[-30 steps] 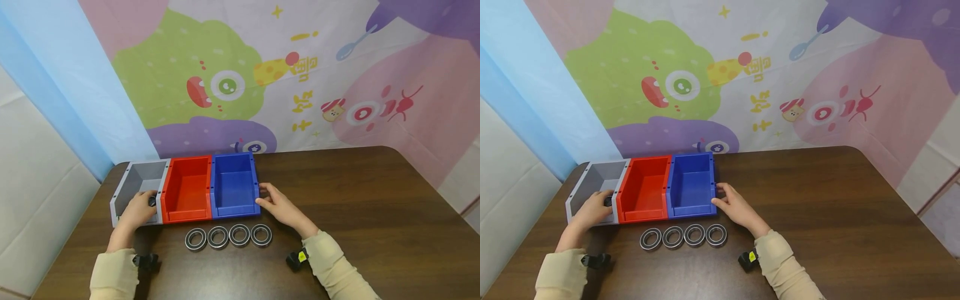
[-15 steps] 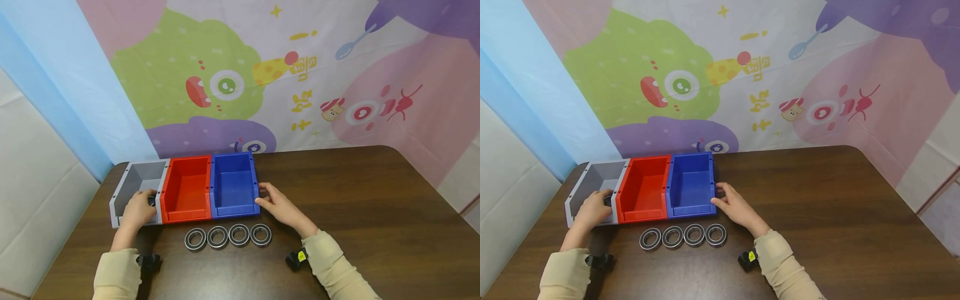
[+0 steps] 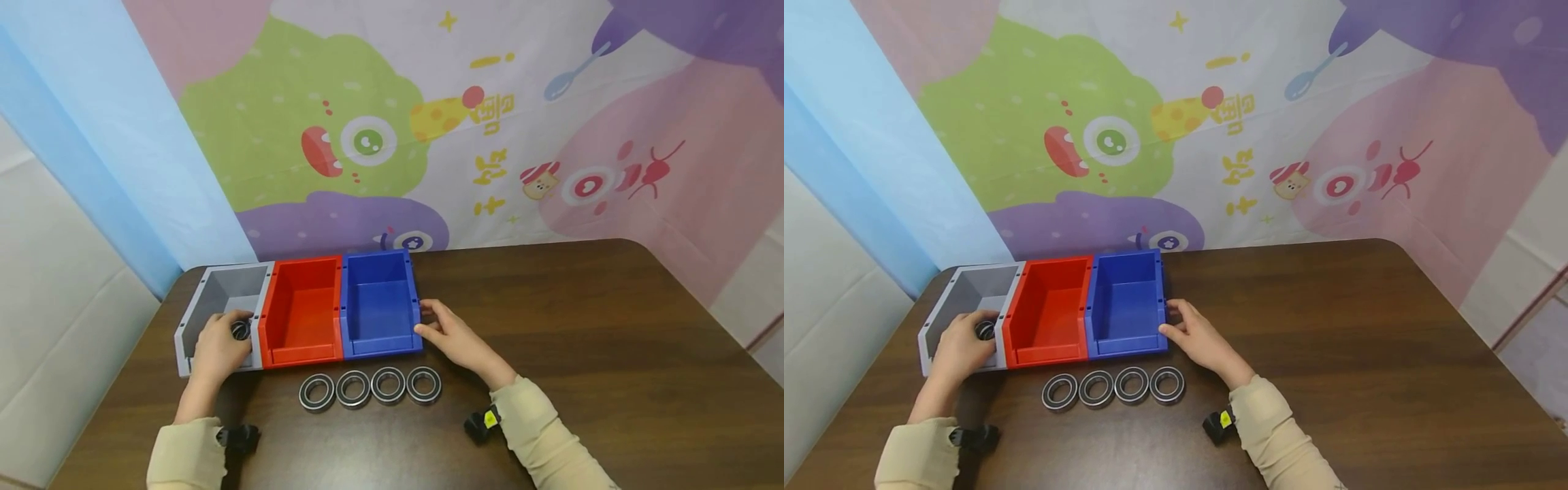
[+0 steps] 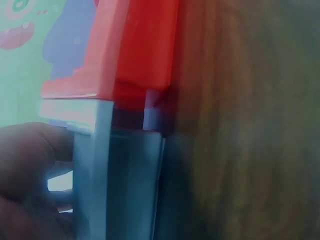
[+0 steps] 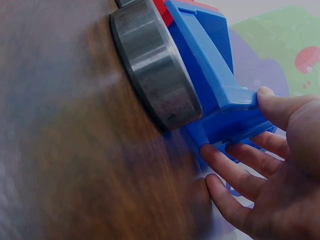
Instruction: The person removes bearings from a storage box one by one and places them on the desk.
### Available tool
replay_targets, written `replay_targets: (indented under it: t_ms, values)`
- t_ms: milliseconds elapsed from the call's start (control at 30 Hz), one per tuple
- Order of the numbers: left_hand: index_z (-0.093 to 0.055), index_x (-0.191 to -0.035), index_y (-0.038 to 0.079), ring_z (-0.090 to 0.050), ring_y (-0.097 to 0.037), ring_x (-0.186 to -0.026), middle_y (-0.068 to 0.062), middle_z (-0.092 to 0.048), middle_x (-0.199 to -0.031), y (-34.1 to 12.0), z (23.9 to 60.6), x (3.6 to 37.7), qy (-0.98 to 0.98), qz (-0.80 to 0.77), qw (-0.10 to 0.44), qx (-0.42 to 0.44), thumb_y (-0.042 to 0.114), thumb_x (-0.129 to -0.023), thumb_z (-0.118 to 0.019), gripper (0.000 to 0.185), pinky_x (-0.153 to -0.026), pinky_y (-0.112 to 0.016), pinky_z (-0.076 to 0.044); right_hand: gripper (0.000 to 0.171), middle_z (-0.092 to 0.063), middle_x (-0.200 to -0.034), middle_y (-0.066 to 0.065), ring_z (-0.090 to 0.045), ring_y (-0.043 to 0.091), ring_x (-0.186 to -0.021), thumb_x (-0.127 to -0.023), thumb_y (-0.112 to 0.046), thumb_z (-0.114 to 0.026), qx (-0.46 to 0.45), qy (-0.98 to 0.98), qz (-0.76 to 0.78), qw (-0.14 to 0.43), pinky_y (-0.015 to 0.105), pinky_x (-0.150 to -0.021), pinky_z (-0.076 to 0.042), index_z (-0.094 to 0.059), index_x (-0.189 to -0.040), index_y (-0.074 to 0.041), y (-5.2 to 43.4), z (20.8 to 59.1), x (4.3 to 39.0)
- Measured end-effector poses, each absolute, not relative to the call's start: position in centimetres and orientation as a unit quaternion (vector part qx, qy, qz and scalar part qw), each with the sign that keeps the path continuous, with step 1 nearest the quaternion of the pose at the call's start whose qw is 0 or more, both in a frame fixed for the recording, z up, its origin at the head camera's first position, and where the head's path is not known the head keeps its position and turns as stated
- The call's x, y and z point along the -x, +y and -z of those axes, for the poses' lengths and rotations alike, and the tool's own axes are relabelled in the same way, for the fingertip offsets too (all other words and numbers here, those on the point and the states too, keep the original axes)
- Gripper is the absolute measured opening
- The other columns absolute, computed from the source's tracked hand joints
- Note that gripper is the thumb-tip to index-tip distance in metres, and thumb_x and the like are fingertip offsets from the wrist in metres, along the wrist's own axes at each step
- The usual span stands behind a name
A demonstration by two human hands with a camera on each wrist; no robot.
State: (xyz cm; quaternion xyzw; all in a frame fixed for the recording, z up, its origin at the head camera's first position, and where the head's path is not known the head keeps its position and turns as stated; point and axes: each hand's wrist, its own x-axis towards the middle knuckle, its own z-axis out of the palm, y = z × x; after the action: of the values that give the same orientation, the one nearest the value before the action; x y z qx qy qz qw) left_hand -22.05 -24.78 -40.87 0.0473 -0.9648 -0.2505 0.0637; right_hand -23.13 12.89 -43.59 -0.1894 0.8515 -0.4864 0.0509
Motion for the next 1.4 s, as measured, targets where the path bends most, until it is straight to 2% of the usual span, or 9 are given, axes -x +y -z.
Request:
replay_targets:
  t_ms: [200,467,633,833,967,1133,1267,1400]
  values:
    - [-0.054,-0.118,0.000,-0.043,-0.046,-0.102,-0.031,-0.041,-0.120,-25.0,39.6,21.6,-0.962,0.259,0.076,-0.048,0.007,-0.075,-0.058,0.044,-0.079,-0.057,-0.040,0.048,-0.046,-0.128,0.018,-0.059,0.025,-0.098,-0.092,-0.026,-0.052,0.188,0.852,0.485,0.054,0.041,-0.089,-0.045,-0.036,-0.132,-0.005,13.0,43.5,23.2]
    - [-0.052,-0.114,-0.003,-0.039,-0.046,-0.100,-0.032,-0.041,-0.114,-25.2,37.2,20.6,-0.968,0.237,0.081,-0.021,0.013,-0.074,-0.063,0.045,-0.074,-0.055,-0.040,0.047,-0.046,-0.129,0.017,-0.059,0.025,-0.097,-0.092,-0.027,-0.052,0.188,0.852,0.485,0.056,0.041,-0.088,-0.046,-0.036,-0.131,-0.007,13.2,43.7,23.4]
    - [-0.052,-0.109,-0.003,-0.039,-0.040,-0.093,-0.028,-0.042,-0.109,-24.7,35.8,19.9,-0.971,0.226,0.077,-0.007,0.016,-0.073,-0.065,0.043,-0.064,-0.047,-0.043,0.047,-0.046,-0.129,0.018,-0.060,0.024,-0.097,-0.092,-0.027,-0.051,0.188,0.854,0.483,0.055,0.041,-0.087,-0.046,-0.036,-0.131,-0.007,13.3,43.9,23.5]
    - [-0.054,-0.100,0.003,-0.046,-0.032,-0.080,-0.022,-0.046,-0.098,-23.9,35.5,18.7,-0.977,0.195,0.072,0.043,0.016,-0.068,-0.069,0.037,-0.059,-0.040,-0.043,0.047,-0.047,-0.129,0.016,-0.060,0.022,-0.096,-0.092,-0.028,-0.051,0.186,0.856,0.479,0.060,0.040,-0.088,-0.046,-0.036,-0.132,-0.009,13.2,43.8,23.4]
    - [-0.055,-0.093,0.008,-0.048,-0.024,-0.074,-0.014,-0.048,-0.091,-23.0,35.6,17.9,-0.981,0.168,0.046,0.083,0.015,-0.064,-0.072,0.034,-0.056,-0.034,-0.042,0.047,-0.046,-0.129,0.017,-0.059,0.023,-0.097,-0.092,-0.028,-0.051,0.190,0.854,0.480,0.063,0.041,-0.088,-0.045,-0.035,-0.132,-0.009,13.1,43.8,23.2]
    - [-0.056,-0.091,0.013,-0.050,-0.017,-0.076,-0.005,-0.049,-0.090,-21.9,35.7,17.3,-0.979,0.154,-0.016,0.136,0.016,-0.064,-0.075,0.034,-0.060,-0.031,-0.043,0.046,-0.047,-0.130,0.015,-0.060,0.021,-0.095,-0.092,-0.028,-0.051,0.185,0.856,0.480,0.058,0.039,-0.087,-0.045,-0.036,-0.132,-0.011,13.1,44.0,23.2]
    - [-0.057,-0.091,0.013,-0.051,-0.017,-0.076,-0.004,-0.051,-0.092,-21.3,36.0,17.0,-0.969,0.173,-0.065,0.161,0.014,-0.064,-0.076,0.033,-0.064,-0.030,-0.044,0.045,-0.047,-0.129,0.016,-0.060,0.022,-0.095,-0.092,-0.027,-0.051,0.194,0.854,0.480,0.056,0.040,-0.088,-0.045,-0.036,-0.131,-0.010,13.0,44.1,23.3]
    - [-0.059,-0.091,0.011,-0.052,-0.016,-0.076,-0.002,-0.053,-0.089,-21.1,36.5,16.8,-0.962,0.177,-0.087,0.189,0.011,-0.062,-0.076,0.033,-0.066,-0.031,-0.044,0.045,-0.047,-0.129,0.016,-0.060,0.024,-0.096,-0.092,-0.027,-0.051,0.196,0.850,0.485,0.057,0.042,-0.089,-0.045,-0.036,-0.131,-0.010,13.0,44.2,23.3]
